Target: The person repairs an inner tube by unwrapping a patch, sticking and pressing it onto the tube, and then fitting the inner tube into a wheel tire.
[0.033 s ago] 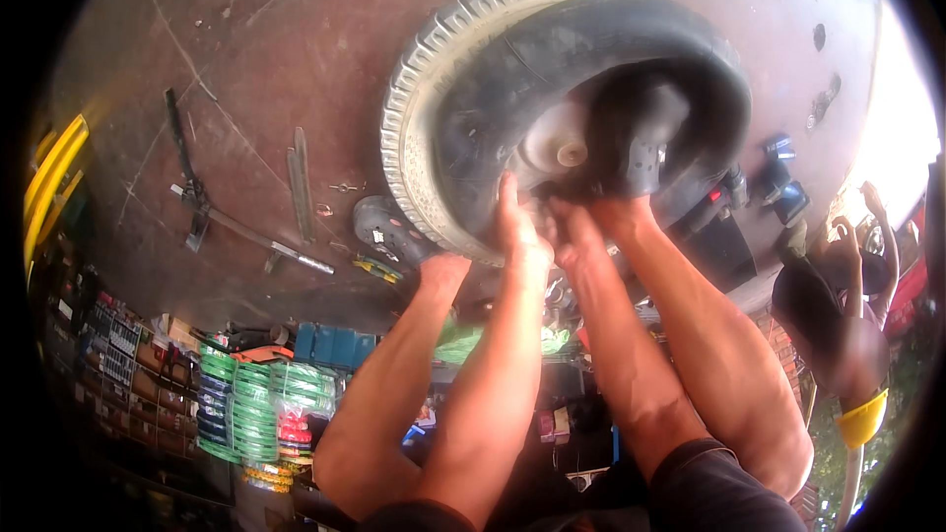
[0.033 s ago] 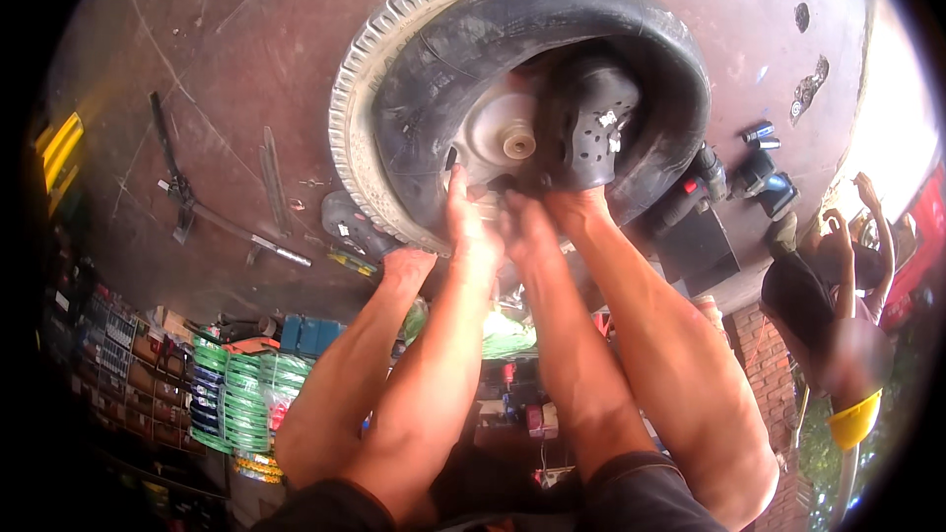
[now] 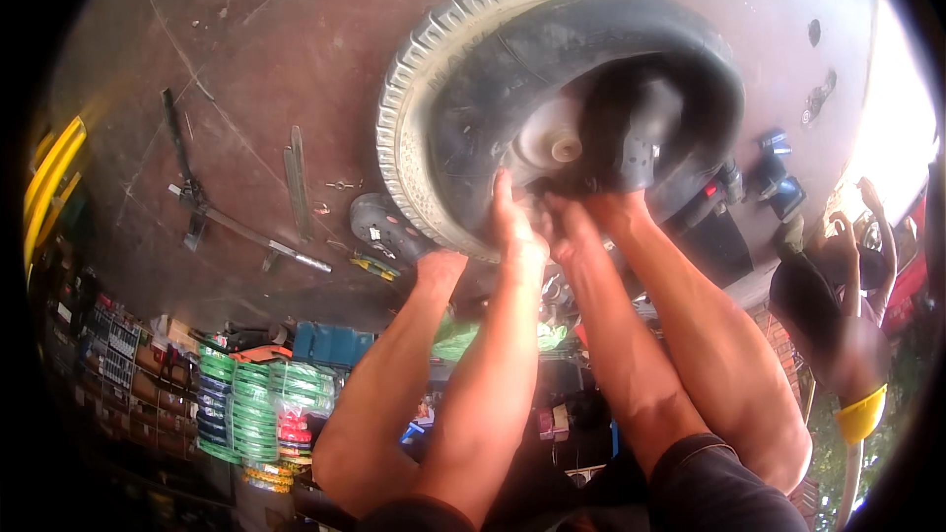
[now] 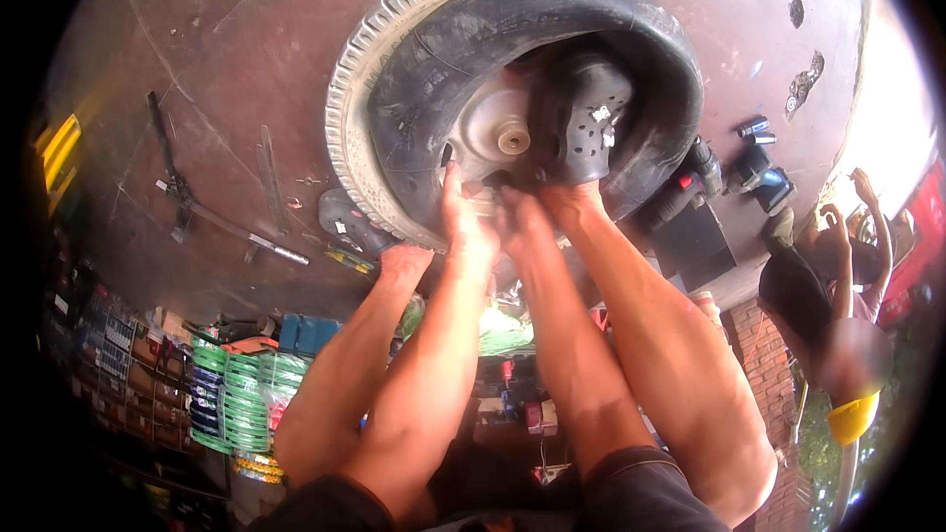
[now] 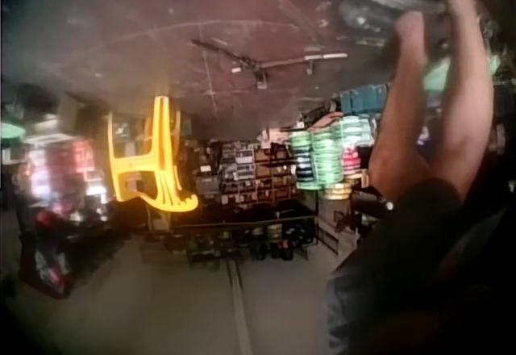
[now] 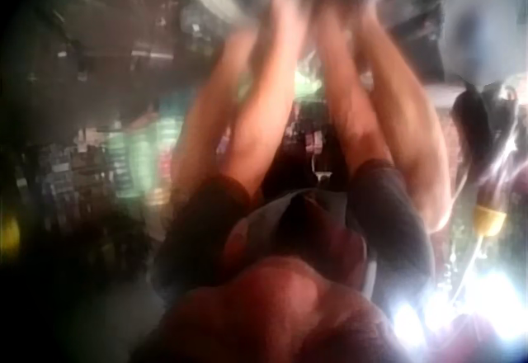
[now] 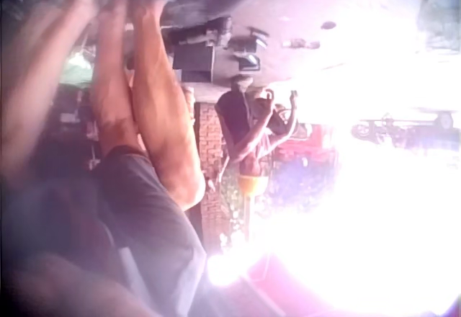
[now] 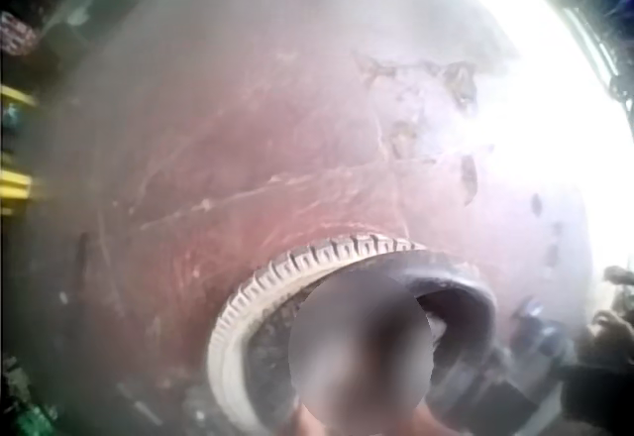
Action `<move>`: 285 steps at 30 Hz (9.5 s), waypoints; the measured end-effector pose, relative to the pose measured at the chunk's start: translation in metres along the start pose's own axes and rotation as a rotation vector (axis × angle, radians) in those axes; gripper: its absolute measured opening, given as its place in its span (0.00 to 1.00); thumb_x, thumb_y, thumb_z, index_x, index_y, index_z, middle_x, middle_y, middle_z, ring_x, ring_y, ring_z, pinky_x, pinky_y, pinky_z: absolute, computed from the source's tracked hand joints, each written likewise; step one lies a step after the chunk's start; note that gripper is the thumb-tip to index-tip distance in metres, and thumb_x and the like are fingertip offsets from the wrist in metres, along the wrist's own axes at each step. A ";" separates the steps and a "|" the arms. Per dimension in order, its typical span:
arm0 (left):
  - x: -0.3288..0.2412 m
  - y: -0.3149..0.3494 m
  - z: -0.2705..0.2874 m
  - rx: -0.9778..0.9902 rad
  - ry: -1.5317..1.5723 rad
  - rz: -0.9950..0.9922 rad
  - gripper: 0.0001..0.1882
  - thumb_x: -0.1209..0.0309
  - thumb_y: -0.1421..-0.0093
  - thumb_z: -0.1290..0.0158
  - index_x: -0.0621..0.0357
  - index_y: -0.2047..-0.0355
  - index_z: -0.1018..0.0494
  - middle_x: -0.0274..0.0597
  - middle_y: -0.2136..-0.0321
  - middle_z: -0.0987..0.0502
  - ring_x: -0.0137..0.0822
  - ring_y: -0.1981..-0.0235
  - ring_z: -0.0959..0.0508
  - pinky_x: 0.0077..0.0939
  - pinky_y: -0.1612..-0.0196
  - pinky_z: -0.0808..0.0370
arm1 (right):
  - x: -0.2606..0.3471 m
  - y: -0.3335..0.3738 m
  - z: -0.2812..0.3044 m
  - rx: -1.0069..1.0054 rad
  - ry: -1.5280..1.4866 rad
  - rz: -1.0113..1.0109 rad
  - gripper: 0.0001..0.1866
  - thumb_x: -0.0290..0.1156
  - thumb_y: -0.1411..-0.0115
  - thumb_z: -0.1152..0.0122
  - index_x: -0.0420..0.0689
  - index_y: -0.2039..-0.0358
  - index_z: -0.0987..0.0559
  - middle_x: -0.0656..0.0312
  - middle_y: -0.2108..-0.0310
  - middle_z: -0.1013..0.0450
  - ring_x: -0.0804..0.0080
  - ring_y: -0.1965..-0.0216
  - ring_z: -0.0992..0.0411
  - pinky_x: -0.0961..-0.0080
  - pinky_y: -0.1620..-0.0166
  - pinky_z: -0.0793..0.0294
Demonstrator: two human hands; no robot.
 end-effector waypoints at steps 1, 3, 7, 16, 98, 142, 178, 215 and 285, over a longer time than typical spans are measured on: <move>0.007 -0.003 0.003 0.038 -0.001 0.023 0.34 0.40 0.46 0.46 0.61 0.59 0.34 0.45 0.60 0.31 0.40 0.60 0.29 0.35 0.60 0.31 | -0.003 0.000 0.003 0.042 -0.004 -0.038 0.07 0.25 0.39 0.47 0.43 0.60 0.28 0.63 0.66 0.32 0.75 0.70 0.34 0.81 0.75 0.34; 0.023 0.005 0.025 0.068 0.010 0.000 0.35 0.38 0.46 0.46 0.61 0.59 0.34 0.45 0.60 0.31 0.40 0.60 0.29 0.35 0.60 0.30 | -0.016 0.017 0.021 0.026 0.020 -0.005 0.07 0.26 0.39 0.47 0.44 0.60 0.28 0.63 0.66 0.32 0.75 0.70 0.34 0.80 0.75 0.34; 0.021 0.023 0.009 0.098 -0.020 0.048 0.36 0.36 0.46 0.47 0.60 0.60 0.34 0.44 0.61 0.30 0.39 0.63 0.28 0.34 0.63 0.29 | 0.002 0.054 0.033 0.028 0.294 0.147 0.09 0.28 0.36 0.50 0.40 0.57 0.26 0.61 0.63 0.28 0.72 0.68 0.29 0.77 0.65 0.27; -0.012 0.028 -0.026 0.175 -0.139 0.106 0.48 0.36 0.45 0.50 0.62 0.38 0.47 0.53 0.44 0.41 0.51 0.41 0.38 0.59 0.45 0.40 | 0.044 0.170 -0.055 -0.099 1.799 1.320 0.12 0.26 0.49 0.46 0.45 0.63 0.22 0.53 0.63 0.28 0.55 0.53 0.32 0.60 0.43 0.39; 0.026 0.018 -0.083 0.042 -0.096 0.007 0.31 0.37 0.40 0.54 0.47 0.49 0.33 0.29 0.57 0.27 0.26 0.61 0.28 0.15 0.70 0.31 | 0.070 -0.004 0.005 -0.030 -0.275 -0.113 0.10 0.28 0.38 0.54 0.45 0.56 0.30 0.61 0.63 0.32 0.72 0.70 0.31 0.83 0.77 0.24; 0.008 -0.001 -0.056 0.007 -0.070 0.000 0.33 0.43 0.38 0.53 0.57 0.44 0.35 0.39 0.49 0.30 0.34 0.57 0.27 0.24 0.58 0.24 | 0.060 0.003 -0.018 -0.154 -0.183 0.025 0.07 0.32 0.34 0.51 0.50 0.58 0.26 0.67 0.64 0.27 0.76 0.65 0.27 0.84 0.72 0.21; 0.015 -0.002 -0.108 0.195 0.142 0.030 0.32 0.46 0.34 0.59 0.59 0.41 0.39 0.45 0.47 0.32 0.41 0.49 0.29 0.37 0.46 0.29 | 0.084 -0.025 -0.001 -0.233 -0.161 0.014 0.09 0.27 0.34 0.56 0.51 0.56 0.29 0.66 0.60 0.29 0.74 0.61 0.29 0.83 0.69 0.21; 0.016 -0.018 -0.065 0.304 0.234 -0.018 0.27 0.52 0.34 0.54 0.59 0.43 0.36 0.41 0.48 0.31 0.35 0.48 0.30 0.29 0.47 0.30 | 0.057 -0.022 0.004 -0.141 -0.151 0.133 0.14 0.22 0.37 0.59 0.40 0.52 0.31 0.57 0.57 0.31 0.68 0.61 0.27 0.80 0.67 0.18; 0.020 -0.021 -0.063 -0.040 -0.055 0.068 0.28 0.42 0.39 0.51 0.47 0.49 0.32 0.30 0.56 0.27 0.25 0.60 0.29 0.17 0.68 0.33 | 0.050 -0.052 -0.002 0.028 0.077 0.018 0.16 0.38 0.31 0.58 0.42 0.50 0.31 0.58 0.62 0.27 0.77 0.77 0.29 0.84 0.80 0.26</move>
Point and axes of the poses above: each hand's wrist, its own y-axis away from the middle knuckle, its own z-axis out of the back of the hand, x = y × z, the point moved 10 cm from there along -y, towards the middle knuckle
